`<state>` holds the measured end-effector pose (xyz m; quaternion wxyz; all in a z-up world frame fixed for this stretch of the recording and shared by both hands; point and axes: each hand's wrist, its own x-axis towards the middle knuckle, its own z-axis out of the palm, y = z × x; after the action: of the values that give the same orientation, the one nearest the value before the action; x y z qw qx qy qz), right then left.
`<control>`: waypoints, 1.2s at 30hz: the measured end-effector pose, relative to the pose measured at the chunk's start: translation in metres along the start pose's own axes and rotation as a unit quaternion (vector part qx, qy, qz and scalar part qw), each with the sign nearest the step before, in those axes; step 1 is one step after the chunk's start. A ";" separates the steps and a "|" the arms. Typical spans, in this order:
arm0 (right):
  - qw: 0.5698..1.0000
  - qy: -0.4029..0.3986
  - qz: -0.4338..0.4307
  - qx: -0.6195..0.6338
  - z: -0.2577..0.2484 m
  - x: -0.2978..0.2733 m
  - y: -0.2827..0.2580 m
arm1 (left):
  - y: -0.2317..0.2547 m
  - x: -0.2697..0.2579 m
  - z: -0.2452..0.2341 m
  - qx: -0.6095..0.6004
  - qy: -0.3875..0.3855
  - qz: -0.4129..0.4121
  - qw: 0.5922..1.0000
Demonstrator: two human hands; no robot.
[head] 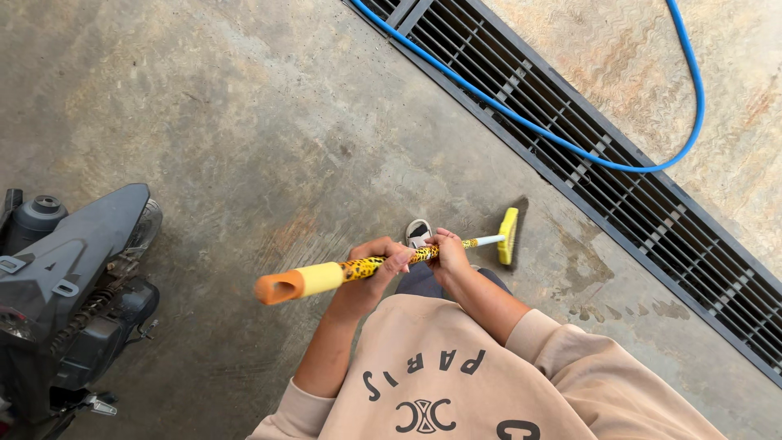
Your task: The person sweeps a concrete floor using a broom, moving dirt and debris around parked scooters and towards a metal drainage grate.
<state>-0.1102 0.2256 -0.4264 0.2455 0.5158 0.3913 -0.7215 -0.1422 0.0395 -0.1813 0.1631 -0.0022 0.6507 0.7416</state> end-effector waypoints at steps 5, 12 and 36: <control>0.985 -0.137 -0.038 0.098 0.069 0.045 0.019 | 0.040 0.007 -0.015 0.076 0.017 0.027 0.997; 0.956 -0.287 -0.028 0.059 0.184 -0.025 -0.038 | 0.108 0.008 -0.020 0.229 0.029 0.247 0.941; 0.927 -0.169 -0.004 -0.334 0.230 0.123 -0.081 | 0.047 0.048 -0.063 0.059 0.264 0.078 0.960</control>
<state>-0.3413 0.0904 -0.4796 0.4633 0.2730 0.5641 -0.6266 -0.2120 -0.0149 -0.1564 -0.0728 -0.1370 0.7114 0.6854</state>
